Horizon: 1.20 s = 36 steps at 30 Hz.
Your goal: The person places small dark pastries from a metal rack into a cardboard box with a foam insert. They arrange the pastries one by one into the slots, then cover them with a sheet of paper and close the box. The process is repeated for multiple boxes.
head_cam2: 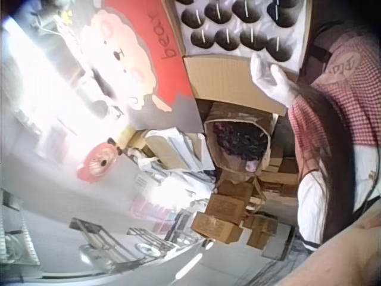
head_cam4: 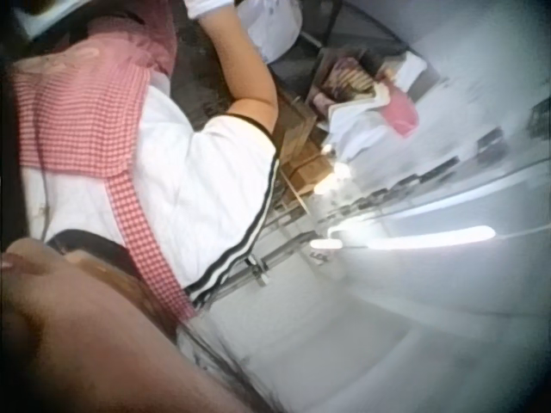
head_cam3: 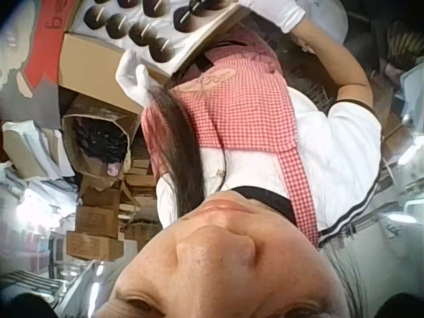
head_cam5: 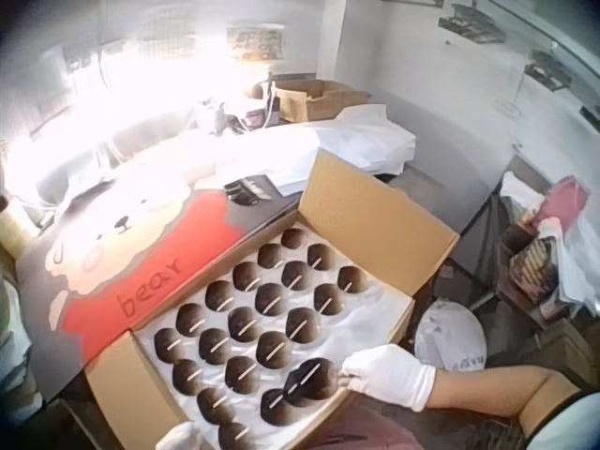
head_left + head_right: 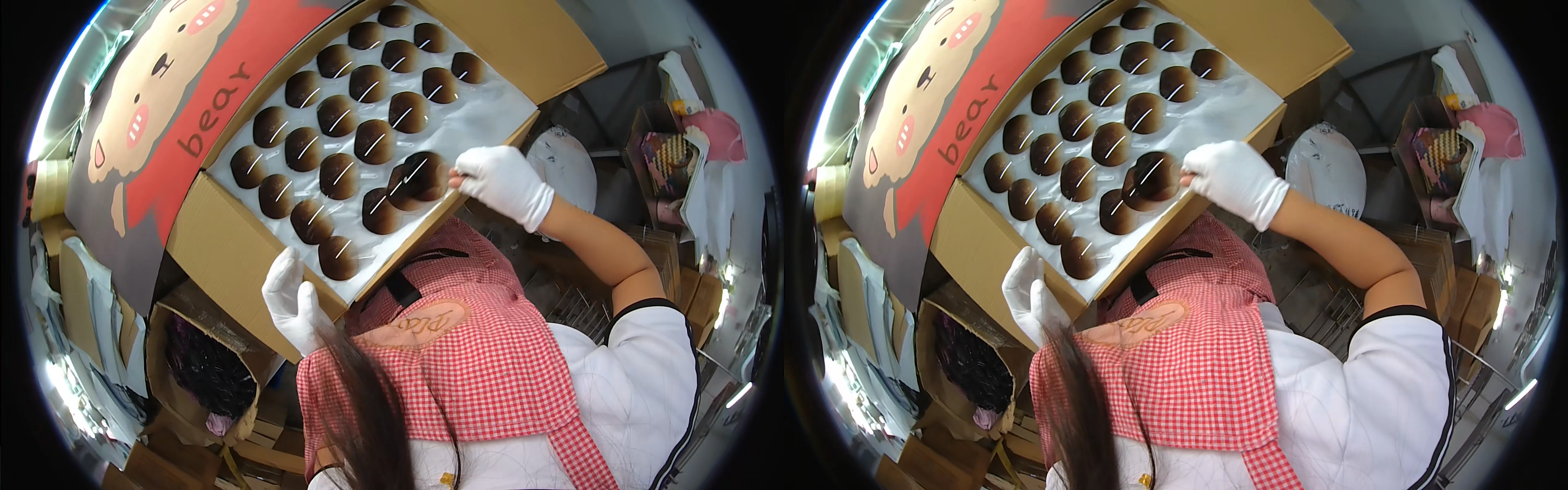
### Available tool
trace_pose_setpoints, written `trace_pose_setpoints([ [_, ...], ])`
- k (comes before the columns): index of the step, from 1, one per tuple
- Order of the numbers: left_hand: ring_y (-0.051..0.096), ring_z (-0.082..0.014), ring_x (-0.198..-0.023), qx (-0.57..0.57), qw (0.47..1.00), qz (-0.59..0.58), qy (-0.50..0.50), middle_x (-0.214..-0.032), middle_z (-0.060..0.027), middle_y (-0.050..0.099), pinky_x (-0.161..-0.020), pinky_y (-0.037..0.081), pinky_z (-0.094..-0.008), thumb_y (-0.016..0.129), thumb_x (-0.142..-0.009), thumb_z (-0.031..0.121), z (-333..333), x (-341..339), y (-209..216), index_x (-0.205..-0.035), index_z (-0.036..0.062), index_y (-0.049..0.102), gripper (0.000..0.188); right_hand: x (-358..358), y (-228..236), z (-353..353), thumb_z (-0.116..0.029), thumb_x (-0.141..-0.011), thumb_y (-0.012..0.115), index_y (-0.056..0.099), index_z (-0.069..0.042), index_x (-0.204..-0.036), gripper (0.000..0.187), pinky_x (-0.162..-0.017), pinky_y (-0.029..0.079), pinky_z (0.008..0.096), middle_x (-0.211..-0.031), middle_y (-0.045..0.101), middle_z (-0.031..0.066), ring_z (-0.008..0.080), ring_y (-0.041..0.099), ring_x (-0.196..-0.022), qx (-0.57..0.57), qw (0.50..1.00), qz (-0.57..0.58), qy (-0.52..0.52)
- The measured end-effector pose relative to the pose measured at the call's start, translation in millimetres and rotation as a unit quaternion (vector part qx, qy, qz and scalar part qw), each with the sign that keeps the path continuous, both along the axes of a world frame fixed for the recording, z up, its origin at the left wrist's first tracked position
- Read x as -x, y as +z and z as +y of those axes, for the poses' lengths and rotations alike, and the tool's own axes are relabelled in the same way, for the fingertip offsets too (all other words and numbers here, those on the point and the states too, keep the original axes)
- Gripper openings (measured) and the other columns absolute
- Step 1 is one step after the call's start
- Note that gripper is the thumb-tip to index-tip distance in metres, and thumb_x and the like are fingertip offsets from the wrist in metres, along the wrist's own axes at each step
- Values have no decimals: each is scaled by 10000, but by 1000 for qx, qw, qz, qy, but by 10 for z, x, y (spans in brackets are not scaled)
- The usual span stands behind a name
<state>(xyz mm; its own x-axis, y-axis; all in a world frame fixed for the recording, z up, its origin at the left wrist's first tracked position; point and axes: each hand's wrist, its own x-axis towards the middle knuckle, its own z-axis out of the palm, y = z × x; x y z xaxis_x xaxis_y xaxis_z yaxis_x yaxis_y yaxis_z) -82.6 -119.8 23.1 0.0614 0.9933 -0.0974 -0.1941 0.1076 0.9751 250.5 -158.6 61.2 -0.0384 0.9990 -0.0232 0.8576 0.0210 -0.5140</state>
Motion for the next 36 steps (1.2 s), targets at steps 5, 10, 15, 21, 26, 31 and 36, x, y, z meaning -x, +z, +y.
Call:
trace_pose_setpoints([
  [5, 608, -176, -1050, -51, 982, 138, -115, -1220, -114, 614, -979, 466, -302, 599, -812, -166, 63, -396, 0, -1174, -2, 594, 397, -513, 4, -75, -198, -839, 686, 676, -57, -842, 141, -702, 533, 388, -824, 676, 119, 309, 667, -779, -13, 994, -48, -93],
  [10, 646, -305, -964, -258, 885, 317, -224, -1113, -145, 668, -783, 544, -371, 767, -712, -27, 166, -843, -17, -1053, 58, 651, 370, -967, -15, -116, -203, -847, 693, 663, -41, -851, 164, -697, 533, 390, -844, 673, 128, 315, 666, -783, -39, 982, -108, -148],
  [15, 624, -357, -969, -330, 783, 463, -254, -1149, -121, 652, -863, 500, -445, 762, -719, 83, 265, -1168, -14, -996, 62, 621, 311, -1165, 32, -138, -202, -850, 685, 671, -75, -956, 166, -710, 544, 370, -908, 685, 88, 277, 677, -805, -92, 956, -220, -169],
  [21, 605, -375, -1001, -311, 748, 497, -311, -1165, -135, 629, -864, 498, -455, 715, -745, 59, 267, -1144, 128, -1008, 53, 611, 282, -914, -107, -107, -256, -830, 702, 689, -89, -1041, 269, -877, 482, 388, -1109, 648, 50, 230, 629, -957, -90, 978, -180, -54],
  [26, 556, -425, -1122, -376, 732, 430, -372, -1277, -226, 552, -949, 469, -484, 687, -782, 41, 322, -1169, 268, -1237, 20, 529, 483, -689, -63, -416, -271, -836, 712, 682, -66, -1095, 332, -975, 444, 411, -1224, 633, 94, 273, 587, -1104, -63, 985, -103, -124],
  [31, 490, -471, -1232, -497, 666, 325, -451, -1357, -278, 498, -1058, 400, -499, 647, -840, 66, 540, -1395, 82, -1307, -55, 480, 510, -81, -115, -1125, -253, -768, 717, 710, -54, -961, 278, -852, 503, 419, -989, 691, 103, 300, 649, -934, -194, 961, -72, -185],
  [36, 299, -414, -1441, -507, 608, 367, -489, -1515, -279, 367, -1208, 215, -452, 516, -934, 96, 895, -2135, -91, -1438, -65, 395, 543, 876, -303, -2256, -235, -749, 733, 723, -49, -927, 258, -777, 537, 421, -942, 710, 110, 327, 669, -880, -114, 944, 9, -310],
])
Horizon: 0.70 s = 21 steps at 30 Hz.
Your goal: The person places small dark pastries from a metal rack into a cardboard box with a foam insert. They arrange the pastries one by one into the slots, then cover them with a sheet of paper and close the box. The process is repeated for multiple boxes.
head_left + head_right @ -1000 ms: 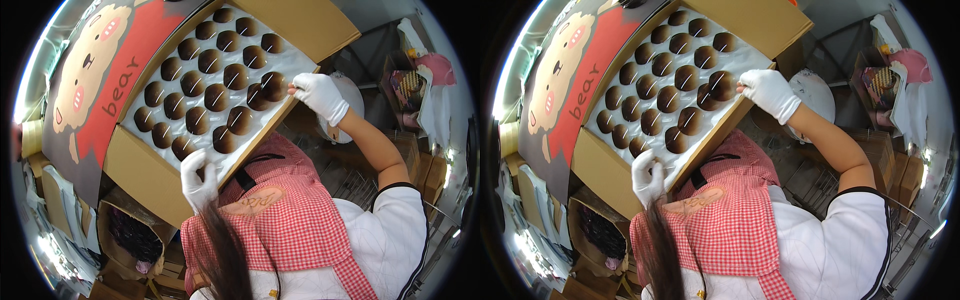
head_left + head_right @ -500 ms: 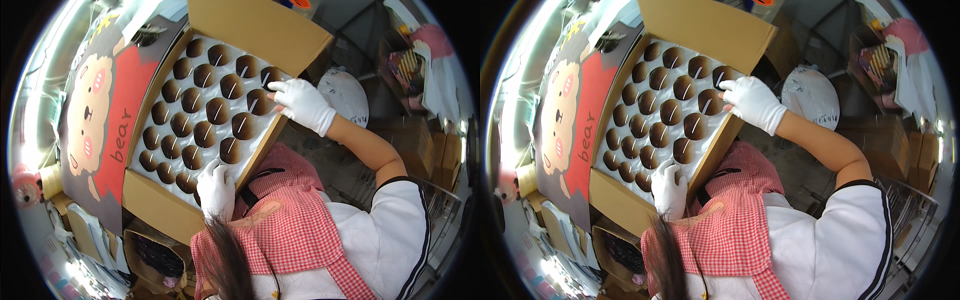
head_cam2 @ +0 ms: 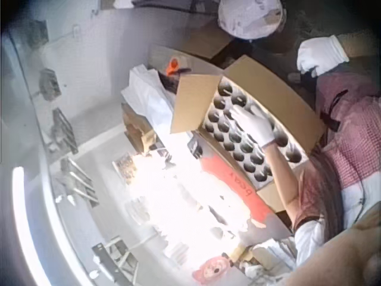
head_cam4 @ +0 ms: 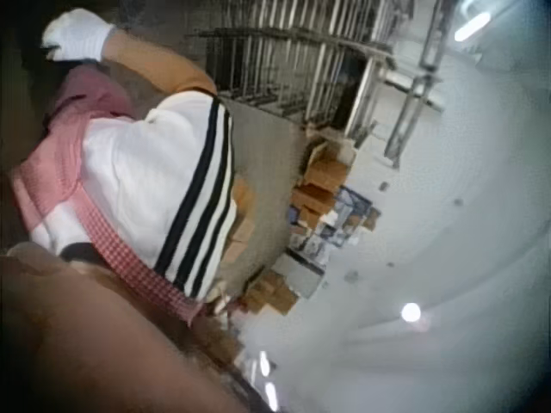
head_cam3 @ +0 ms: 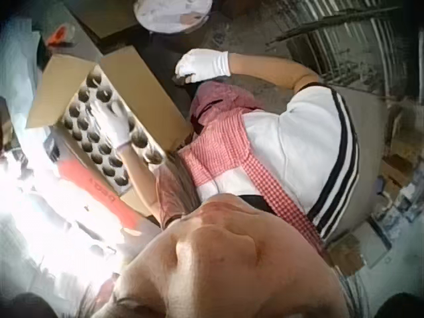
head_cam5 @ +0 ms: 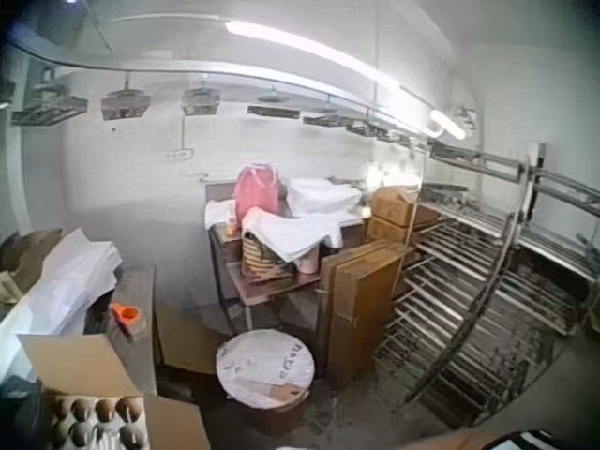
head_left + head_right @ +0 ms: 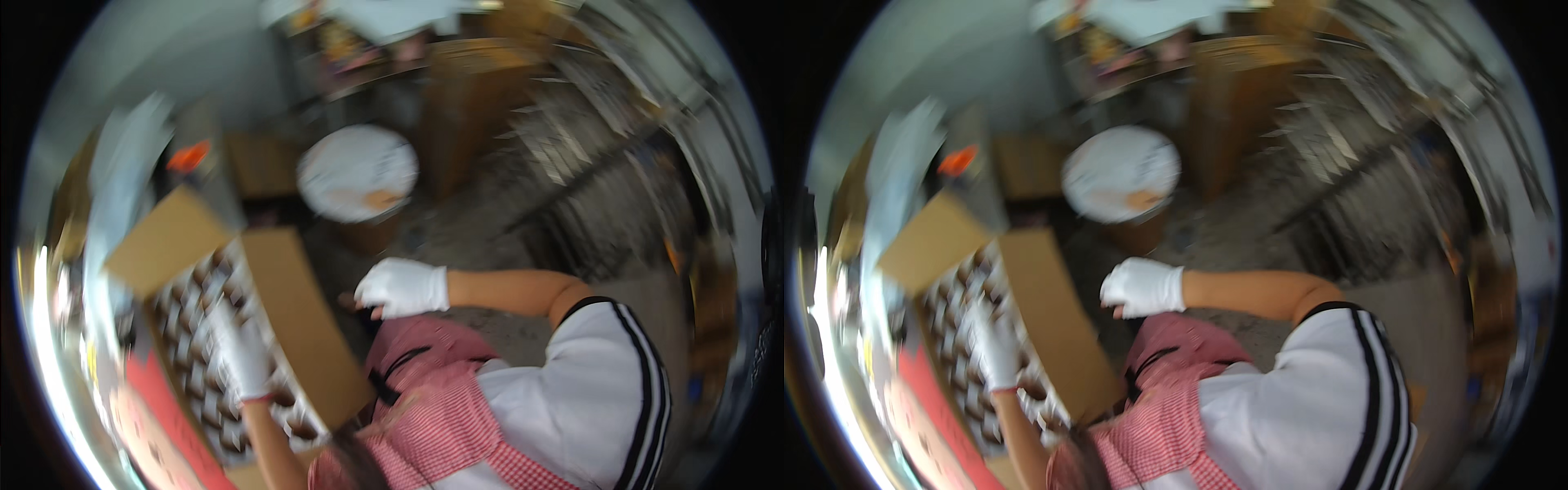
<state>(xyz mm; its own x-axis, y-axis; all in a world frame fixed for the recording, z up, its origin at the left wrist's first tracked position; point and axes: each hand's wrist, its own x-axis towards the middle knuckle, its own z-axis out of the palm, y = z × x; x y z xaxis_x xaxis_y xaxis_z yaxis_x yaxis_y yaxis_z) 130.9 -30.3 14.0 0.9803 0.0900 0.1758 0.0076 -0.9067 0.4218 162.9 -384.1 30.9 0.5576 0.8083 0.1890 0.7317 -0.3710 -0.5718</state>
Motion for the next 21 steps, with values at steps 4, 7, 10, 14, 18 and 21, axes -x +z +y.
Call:
trace_pose_setpoints([
  [4, 295, -434, -1429, -181, 981, 55, 33, -1528, -297, 323, -1183, 266, -455, 501, -1011, 228, 185, -695, -79, -1465, -74, 338, 569, 630, 88, -1260, -264, -828, 692, 711, -59, -1017, 279, -852, 519, 428, -1043, 705, 108, 317, 656, -963, 136, 973, 64, -174],
  [7, 327, -443, -1406, -230, 966, 99, 72, -1513, -312, 333, -1172, 281, -460, 463, -1030, 364, 289, -980, -261, -1460, -87, 336, 636, 932, 292, -2191, -302, -870, 652, 711, -84, -1049, 287, -899, 512, 430, -1099, 701, 93, 315, 652, -1018, 160, 926, 76, -334],
  [10, 441, -450, -1309, -199, 973, 93, 67, -1419, -350, 432, -1111, 355, -482, 377, -1046, 456, 438, -1149, -427, -1415, -102, 392, 669, 1265, 678, -2996, -284, -867, 644, 705, -77, -1029, 270, -905, 521, 426, -1057, 705, 95, 314, 658, -987, 176, 859, -18, -481],
  [14, 449, -433, -1320, -201, 972, 87, 85, -1436, -327, 432, -1106, 384, -457, 388, -1041, 472, 508, -1252, -529, -1402, -111, 414, 686, 1446, 1532, -4354, -182, -823, 656, 658, -47, -995, 219, -804, 553, 407, -959, 659, 139, 303, 644, -914, 291, 680, -226, -634],
  [18, 329, -409, -1418, -192, 980, -38, -15, -1527, -275, 343, -1185, 265, -432, 385, -1056, 389, 487, -1362, -585, -1447, -53, 390, 590, 1574, 2540, -5719, -360, -928, 595, 662, -55, -1163, 391, -803, 550, 440, -1027, 677, 180, 335, 677, -921, 377, 383, -260, -802],
  [21, 371, -396, -1396, -149, 989, 23, -5, -1502, -256, 395, -1166, 305, -430, 380, -1063, 274, 395, -1484, -680, -1451, -36, 389, 497, 1655, 3033, -6502, -604, -982, 351, 529, -124, -1388, 654, -1023, 466, 447, -1368, 577, 180, 341, 568, -1239, 442, 294, -134, -837],
])
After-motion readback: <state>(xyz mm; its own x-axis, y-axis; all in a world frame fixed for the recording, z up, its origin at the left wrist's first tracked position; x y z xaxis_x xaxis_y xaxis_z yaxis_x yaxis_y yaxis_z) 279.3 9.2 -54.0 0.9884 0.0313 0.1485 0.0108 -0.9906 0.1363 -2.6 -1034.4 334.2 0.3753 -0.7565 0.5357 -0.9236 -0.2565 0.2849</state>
